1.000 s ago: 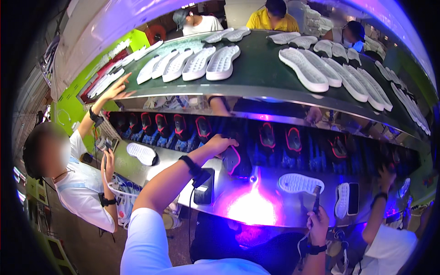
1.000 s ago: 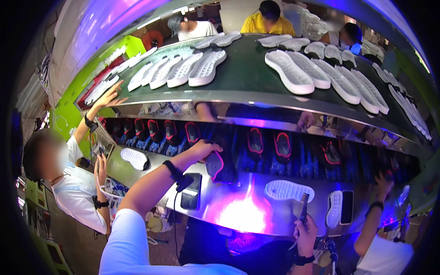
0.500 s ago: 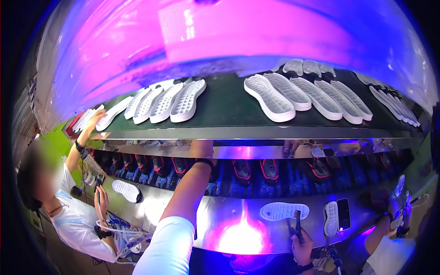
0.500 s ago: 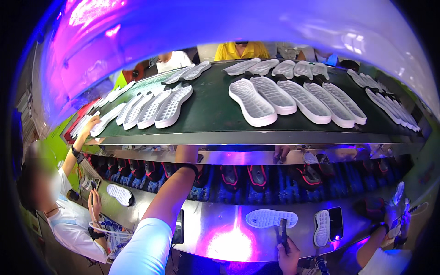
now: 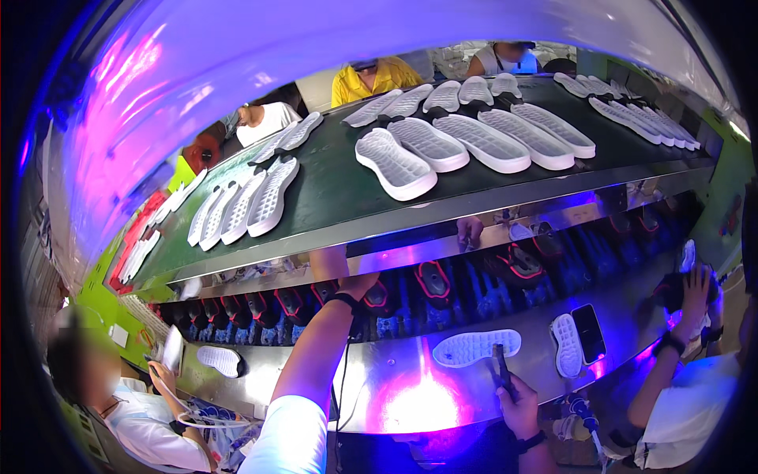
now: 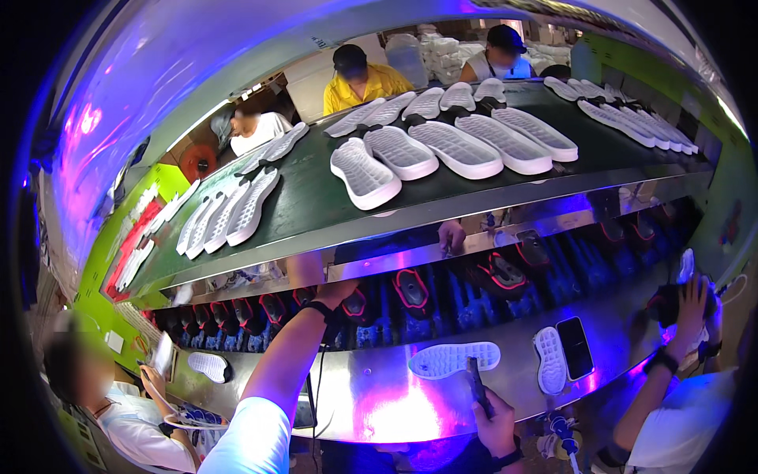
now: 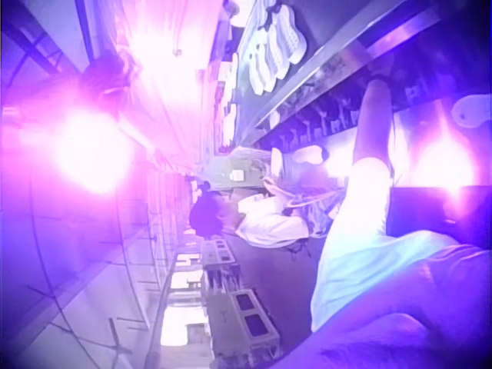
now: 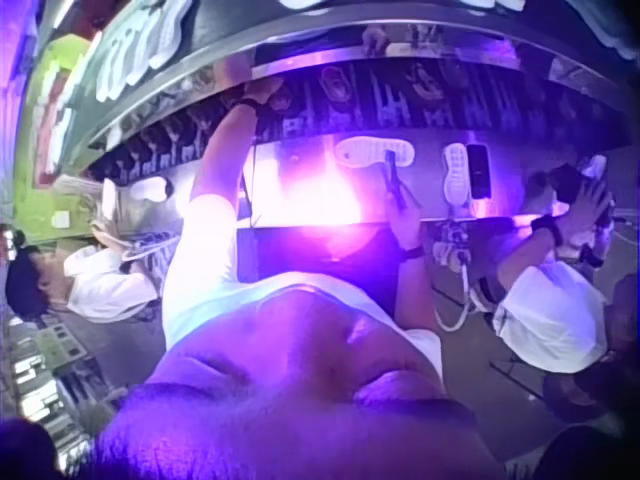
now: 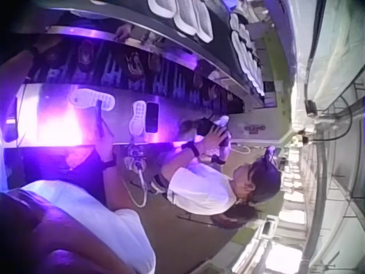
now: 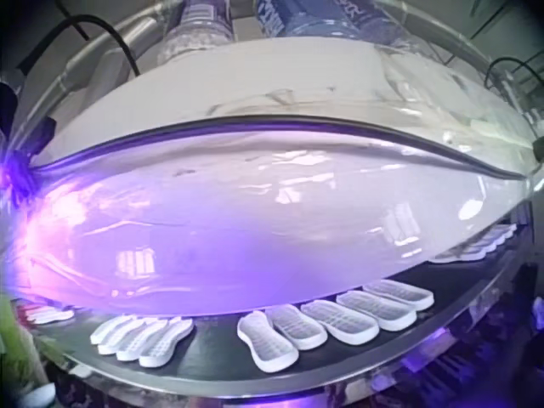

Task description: The recorder is assembling shoe components, specifically applying adhesive or inspecting the connection between the shoe upper and the outsole using a blue light device.

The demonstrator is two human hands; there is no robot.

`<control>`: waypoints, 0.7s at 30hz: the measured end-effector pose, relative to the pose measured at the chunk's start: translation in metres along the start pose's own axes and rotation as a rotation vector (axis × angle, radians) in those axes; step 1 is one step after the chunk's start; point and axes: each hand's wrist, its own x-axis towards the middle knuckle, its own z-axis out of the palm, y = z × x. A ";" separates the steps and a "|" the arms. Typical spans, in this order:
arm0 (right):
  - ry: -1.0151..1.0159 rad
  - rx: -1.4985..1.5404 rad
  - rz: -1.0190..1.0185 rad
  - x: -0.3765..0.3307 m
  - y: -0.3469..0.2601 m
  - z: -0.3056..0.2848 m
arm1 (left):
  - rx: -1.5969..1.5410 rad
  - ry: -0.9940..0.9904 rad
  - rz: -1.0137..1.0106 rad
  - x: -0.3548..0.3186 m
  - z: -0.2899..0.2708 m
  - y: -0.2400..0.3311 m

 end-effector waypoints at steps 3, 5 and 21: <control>0.011 -0.003 -0.050 -0.003 0.008 -0.005 | 0.003 -0.010 -0.027 0.000 -0.001 0.027; 0.010 0.012 -0.053 -0.004 0.015 -0.007 | -0.003 -0.018 -0.051 0.005 0.000 0.050; 0.008 0.142 -0.047 -0.004 -0.002 -0.016 | -1.640 -0.556 -0.515 -0.091 -0.059 0.130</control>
